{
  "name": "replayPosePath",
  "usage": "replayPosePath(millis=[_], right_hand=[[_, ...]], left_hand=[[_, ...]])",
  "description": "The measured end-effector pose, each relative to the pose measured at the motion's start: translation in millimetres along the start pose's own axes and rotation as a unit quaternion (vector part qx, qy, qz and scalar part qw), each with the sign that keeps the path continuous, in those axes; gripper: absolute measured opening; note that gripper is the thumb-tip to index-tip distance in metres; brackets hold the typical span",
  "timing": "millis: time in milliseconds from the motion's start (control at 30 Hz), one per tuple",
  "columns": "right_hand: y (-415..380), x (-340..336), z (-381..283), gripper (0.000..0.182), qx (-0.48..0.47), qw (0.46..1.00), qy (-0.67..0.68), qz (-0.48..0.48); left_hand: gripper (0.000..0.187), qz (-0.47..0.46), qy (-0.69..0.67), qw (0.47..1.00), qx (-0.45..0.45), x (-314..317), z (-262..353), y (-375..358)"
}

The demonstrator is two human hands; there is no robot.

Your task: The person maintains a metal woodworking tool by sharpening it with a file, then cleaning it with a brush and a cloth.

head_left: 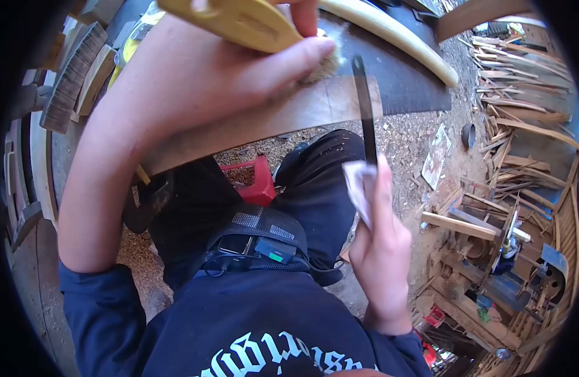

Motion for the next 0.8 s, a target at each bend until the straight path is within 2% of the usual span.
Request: replayPosePath(millis=[100,167,200,300,400,500,600,633,700,800], right_hand=[[9.1,4.0,-2.2,0.081,-0.015,1.000,-0.001,0.005],[37.6,4.4,-9.3,0.081,0.012,1.000,-0.020,-0.013],[41.9,5.1,-9.4,0.081,0.032,0.998,-0.026,-0.037],[14.5,10.7,-3.8,0.080,0.021,1.000,0.003,-0.002],[6.5,12.9,4.0,0.079,-0.028,0.999,0.011,0.023],[34.0,14.6,-5.5,0.078,0.009,1.000,-0.003,0.011],[34.7,24.3,-1.0,0.078,-0.010,0.999,0.012,0.048],[20.7,28.9,4.3,0.078,-0.014,0.998,0.033,0.059],[-3.1,32.3,7.5,0.080,-0.017,0.997,0.039,0.063],[7.9,41.7,12.4,0.078,-0.031,0.996,0.030,0.082]], left_hand=[[0.017,0.007,0.038,0.999,0.029,1.0,0.5,-1.1],[0.017,0.025,0.077,0.996,0.041,9.4,3.8,-3.7],[0.018,0.033,0.055,0.998,0.023,10.6,4.0,-4.0],[0.018,0.040,0.079,0.994,0.064,7.0,2.2,-1.6],[0.018,-0.001,0.008,0.999,0.035,-8.7,-7.5,0.6],[0.020,0.020,-0.007,1.000,-0.008,3.2,-5.7,-0.3],[0.021,0.020,-0.026,0.999,-0.008,10.6,-13.3,-2.0],[0.020,0.011,0.061,0.998,0.018,8.7,2.5,-2.5],[0.020,0.002,0.096,0.995,0.016,0.3,8.4,0.9],[0.017,0.004,-0.045,0.998,-0.037,1.9,0.2,1.7]])
Point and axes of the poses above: each hand's wrist, its own y-axis towards the middle knuckle, its own x-axis out of the palm, z = x × y, the point moved 2 cm from there along y, towards the middle knuckle, and after that the axes turned 7 degrees about x, right-handed, at the moved point
